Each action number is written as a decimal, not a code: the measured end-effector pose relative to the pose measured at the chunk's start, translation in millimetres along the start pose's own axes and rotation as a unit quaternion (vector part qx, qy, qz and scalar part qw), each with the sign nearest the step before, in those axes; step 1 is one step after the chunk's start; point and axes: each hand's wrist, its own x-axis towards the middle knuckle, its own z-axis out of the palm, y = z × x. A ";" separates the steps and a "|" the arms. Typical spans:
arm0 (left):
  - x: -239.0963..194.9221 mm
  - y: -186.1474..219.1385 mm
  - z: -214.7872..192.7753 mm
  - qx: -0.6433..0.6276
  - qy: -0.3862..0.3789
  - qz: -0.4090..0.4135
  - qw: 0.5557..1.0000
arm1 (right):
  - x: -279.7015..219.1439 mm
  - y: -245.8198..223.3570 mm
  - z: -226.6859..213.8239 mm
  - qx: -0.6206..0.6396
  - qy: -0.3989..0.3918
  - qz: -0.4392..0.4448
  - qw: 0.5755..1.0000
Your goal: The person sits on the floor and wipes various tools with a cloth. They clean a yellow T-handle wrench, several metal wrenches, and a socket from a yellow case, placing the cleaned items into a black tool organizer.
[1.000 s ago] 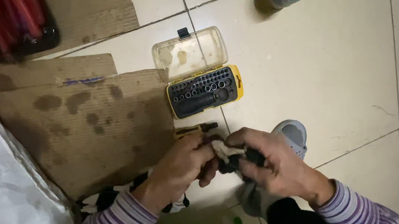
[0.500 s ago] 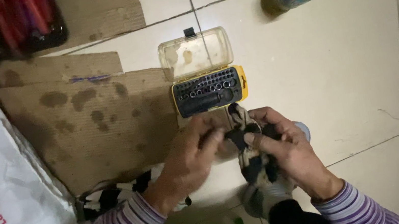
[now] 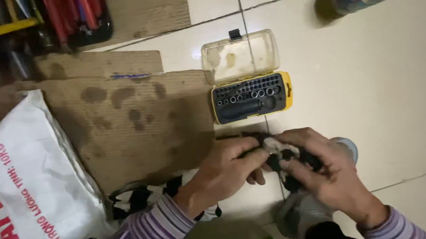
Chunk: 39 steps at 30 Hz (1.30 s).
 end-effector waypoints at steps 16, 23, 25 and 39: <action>38.8 -57.0 -6.2 0.039 0.056 0.072 0.995 | 4.5 15.4 18.6 -0.141 0.020 -0.147 0.979; 30.9 -42.5 2.9 -0.031 0.120 0.031 0.992 | 6.1 10.6 26.4 0.012 0.033 -0.085 0.996; 32.3 -47.7 2.1 -0.042 0.116 0.013 0.992 | 6.2 4.0 33.3 0.039 0.045 -0.049 0.997; 55.6 -61.9 13.2 -0.208 0.080 -0.061 0.973 | 14.5 19.4 22.6 -0.160 0.051 -0.085 0.982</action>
